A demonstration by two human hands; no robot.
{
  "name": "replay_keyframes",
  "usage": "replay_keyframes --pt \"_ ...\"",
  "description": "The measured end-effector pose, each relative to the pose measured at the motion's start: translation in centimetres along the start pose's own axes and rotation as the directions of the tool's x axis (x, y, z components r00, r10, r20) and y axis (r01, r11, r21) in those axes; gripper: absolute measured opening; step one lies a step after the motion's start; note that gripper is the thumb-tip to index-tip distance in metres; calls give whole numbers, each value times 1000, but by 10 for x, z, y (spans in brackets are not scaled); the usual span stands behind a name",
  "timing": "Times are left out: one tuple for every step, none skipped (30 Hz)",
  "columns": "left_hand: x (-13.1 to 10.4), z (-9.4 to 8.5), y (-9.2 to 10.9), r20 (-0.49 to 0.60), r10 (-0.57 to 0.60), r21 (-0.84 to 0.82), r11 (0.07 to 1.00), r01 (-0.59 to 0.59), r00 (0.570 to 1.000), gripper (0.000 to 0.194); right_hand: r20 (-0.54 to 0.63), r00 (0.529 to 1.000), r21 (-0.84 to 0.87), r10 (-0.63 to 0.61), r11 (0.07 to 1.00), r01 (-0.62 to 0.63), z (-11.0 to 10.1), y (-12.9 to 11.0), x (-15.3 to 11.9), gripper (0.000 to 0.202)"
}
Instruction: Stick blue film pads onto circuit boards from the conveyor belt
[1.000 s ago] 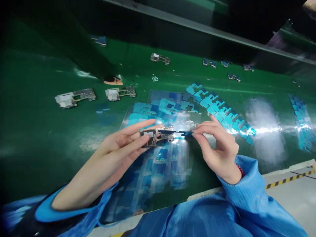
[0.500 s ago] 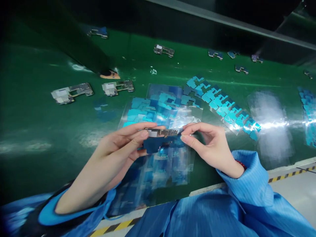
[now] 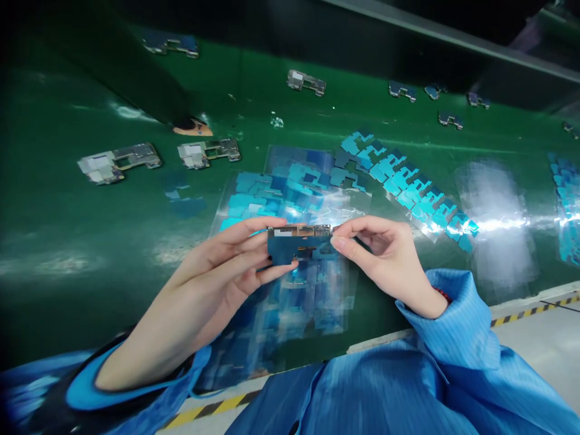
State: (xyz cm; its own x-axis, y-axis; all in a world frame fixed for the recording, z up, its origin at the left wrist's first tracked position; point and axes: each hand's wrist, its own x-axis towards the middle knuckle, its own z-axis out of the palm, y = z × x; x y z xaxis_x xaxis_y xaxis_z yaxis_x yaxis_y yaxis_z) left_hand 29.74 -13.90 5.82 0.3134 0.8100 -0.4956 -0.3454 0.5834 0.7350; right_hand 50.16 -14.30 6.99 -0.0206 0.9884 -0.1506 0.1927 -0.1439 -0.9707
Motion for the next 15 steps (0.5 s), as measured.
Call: replay_keyframes --pt "-1 2 0 11 6 -26 1000 -6 1000 21 -6 1000 -5 -6 1000 6 0 0 1 5" --pt "-2 3 1 25 17 -45 999 -16 1000 23 -13 1000 -9 -12 1000 12 1 1 1 4" --pt "-3 5 1 35 31 -51 998 -29 999 25 -21 1000 -11 -21 1000 20 1 1 1 4" --pt "-4 6 1 37 49 -42 998 -47 998 25 -28 999 -11 -30 999 30 1 1 1 4" --pt "-5 6 0 33 68 -18 998 -68 997 25 -35 999 -13 -40 999 39 2 1 2 6" --pt "-6 6 0 30 91 15 996 -91 995 26 -43 998 -16 -50 999 49 2 0 1 7" --pt "-6 6 -1 28 113 53 992 -114 993 27 -49 997 -23 -58 998 56 2 0 1 9" --pt "-6 6 -2 34 128 91 987 -131 991 29 -53 996 -34 -67 997 65 2 -1 1 11" --pt "-7 5 -3 44 135 121 983 -139 990 31 -56 995 -45 -78 996 75 2 -2 0 11" --pt "-7 6 -4 52 136 141 980 -142 989 33 -57 994 -58 -89 995 86 3 -3 0 12" --pt "-8 6 -4 53 135 154 978 -141 989 35 -58 993 -70 -101 993 97 3 -4 0 12" --pt "-9 7 -5 42 134 165 977 -139 990 35 -58 992 -82 -111 991 106 3 -5 -1 12" --pt "-10 8 -4 26 133 175 975 -136 991 34 -59 991 -94 -117 989 111 2 -6 -1 12" --pt "-11 10 -4 13 134 186 973 -134 991 33 -58 991 -106 -120 988 113 2 -7 -1 12" --pt "-12 11 -3 2 136 200 971 -133 991 33 -58 991 -118 -120 987 112 2 -7 -1 12"
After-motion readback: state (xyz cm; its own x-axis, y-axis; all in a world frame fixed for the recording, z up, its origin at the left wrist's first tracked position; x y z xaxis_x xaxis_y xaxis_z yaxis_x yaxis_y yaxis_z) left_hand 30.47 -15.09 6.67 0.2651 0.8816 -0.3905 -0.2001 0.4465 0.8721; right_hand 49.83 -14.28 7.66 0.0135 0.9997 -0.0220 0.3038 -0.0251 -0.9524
